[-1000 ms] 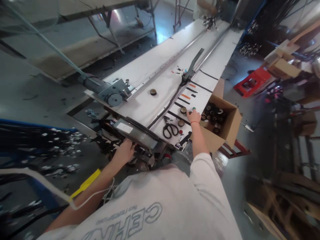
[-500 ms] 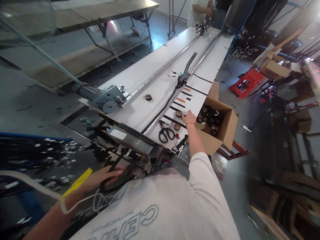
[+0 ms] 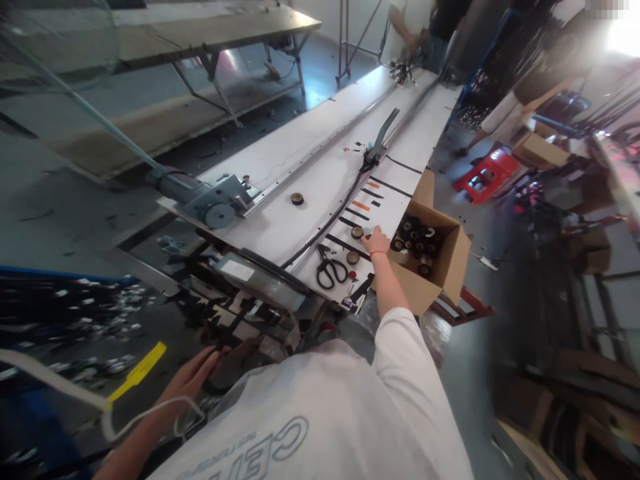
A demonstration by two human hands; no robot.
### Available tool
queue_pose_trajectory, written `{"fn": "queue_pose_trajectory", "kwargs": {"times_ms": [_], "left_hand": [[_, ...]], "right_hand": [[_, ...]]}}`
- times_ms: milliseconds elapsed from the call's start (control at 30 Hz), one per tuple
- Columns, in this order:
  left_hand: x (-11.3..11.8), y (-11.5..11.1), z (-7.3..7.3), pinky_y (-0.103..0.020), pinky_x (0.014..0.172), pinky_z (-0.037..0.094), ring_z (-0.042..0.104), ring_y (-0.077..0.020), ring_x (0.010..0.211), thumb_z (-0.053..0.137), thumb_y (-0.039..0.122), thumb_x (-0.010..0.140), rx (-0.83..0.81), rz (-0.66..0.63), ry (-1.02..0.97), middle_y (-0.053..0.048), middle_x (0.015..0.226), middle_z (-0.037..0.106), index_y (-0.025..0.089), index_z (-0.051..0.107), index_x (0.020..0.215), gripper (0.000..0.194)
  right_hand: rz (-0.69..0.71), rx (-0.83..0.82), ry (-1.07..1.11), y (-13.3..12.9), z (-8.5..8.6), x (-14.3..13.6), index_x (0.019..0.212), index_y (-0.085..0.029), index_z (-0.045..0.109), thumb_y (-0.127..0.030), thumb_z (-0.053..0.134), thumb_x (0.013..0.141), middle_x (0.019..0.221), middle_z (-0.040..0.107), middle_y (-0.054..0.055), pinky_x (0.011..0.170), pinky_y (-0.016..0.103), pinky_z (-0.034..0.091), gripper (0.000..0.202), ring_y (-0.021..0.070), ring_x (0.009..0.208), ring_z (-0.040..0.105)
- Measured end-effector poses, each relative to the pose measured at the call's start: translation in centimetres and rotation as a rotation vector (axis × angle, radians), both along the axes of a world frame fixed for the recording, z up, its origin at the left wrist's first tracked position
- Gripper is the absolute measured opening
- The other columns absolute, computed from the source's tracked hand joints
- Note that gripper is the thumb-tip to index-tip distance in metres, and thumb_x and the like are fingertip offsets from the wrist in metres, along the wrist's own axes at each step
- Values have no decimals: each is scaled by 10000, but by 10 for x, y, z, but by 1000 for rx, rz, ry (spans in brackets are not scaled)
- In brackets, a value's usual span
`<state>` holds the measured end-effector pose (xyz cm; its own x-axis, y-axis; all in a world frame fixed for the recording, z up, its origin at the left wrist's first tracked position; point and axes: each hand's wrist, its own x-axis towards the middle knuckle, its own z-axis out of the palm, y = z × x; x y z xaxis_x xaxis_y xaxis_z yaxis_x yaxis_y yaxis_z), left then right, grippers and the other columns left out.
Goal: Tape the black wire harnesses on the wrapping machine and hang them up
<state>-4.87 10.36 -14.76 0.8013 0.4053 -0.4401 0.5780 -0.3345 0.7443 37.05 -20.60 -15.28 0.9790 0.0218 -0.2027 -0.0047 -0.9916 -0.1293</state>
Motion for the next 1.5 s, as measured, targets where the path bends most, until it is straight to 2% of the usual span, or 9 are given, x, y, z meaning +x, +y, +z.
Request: {"fn": "queue_pose_trajectory", "kwargs": {"times_ms": [133,233,400,467,533,700,1033,1333,1500], "left_hand": [[26,-20,-9,-334,610,531,611,-228,663,404,962,601,-80,15,-68,-52,671,640,211,666,806,822],[48,-26,-10,-287,527,474,545,-178,584,421,949,620,-131,49,-92,-20,585,562,191,590,715,783],[69,4,1,-205,444,302,343,-88,469,396,824,796,-202,203,-228,60,532,371,169,559,811,675],[71,18,8,-202,457,285,332,-89,492,411,751,849,-210,112,-285,58,559,360,162,576,845,611],[70,26,14,-208,481,291,346,-95,525,425,686,880,-183,-1,-315,47,589,380,153,593,849,559],[64,26,15,-227,541,328,388,-114,567,393,548,939,-92,-105,-318,29,621,444,141,631,894,474],[64,17,-11,-251,637,407,512,-158,635,344,436,962,4,-185,-280,-7,666,560,154,622,897,401],[62,2,-13,-306,754,452,611,-219,736,416,356,939,113,-227,-169,-88,801,672,171,623,884,283],[49,0,-9,-313,796,458,637,-232,790,478,380,900,201,-149,-172,-105,875,704,157,659,969,295]], "right_hand": [[-15,43,69,-3,23,10,1401,-73,405,-446,524,934,1306,573,225,982,427,410,609,328,1204,540],[76,227,-14,14,40,-17,1398,-89,415,-391,504,940,1268,602,205,965,402,440,556,292,1144,583],[615,789,70,78,42,-177,1372,-235,468,-344,365,989,1049,693,82,838,347,527,412,208,867,668],[839,902,189,108,33,-239,1325,-243,507,-271,409,958,1176,659,102,901,367,521,381,219,1004,655],[838,853,167,142,20,-272,1272,-165,534,-191,487,894,1315,570,180,1023,425,452,382,270,1215,556],[549,656,184,198,-10,-252,934,-165,572,-128,553,837,1207,597,196,1043,419,416,106,279,1228,530],[695,631,118,184,1,-252,917,-232,484,-171,430,889,867,610,43,802,324,479,86,215,832,617],[930,676,-1,203,6,-243,1029,-205,523,-175,447,898,1146,600,124,1053,415,387,154,244,1131,552],[961,630,45,198,22,-256,1050,-206,571,-192,432,909,1100,609,128,1016,457,426,198,269,1087,575]]}}
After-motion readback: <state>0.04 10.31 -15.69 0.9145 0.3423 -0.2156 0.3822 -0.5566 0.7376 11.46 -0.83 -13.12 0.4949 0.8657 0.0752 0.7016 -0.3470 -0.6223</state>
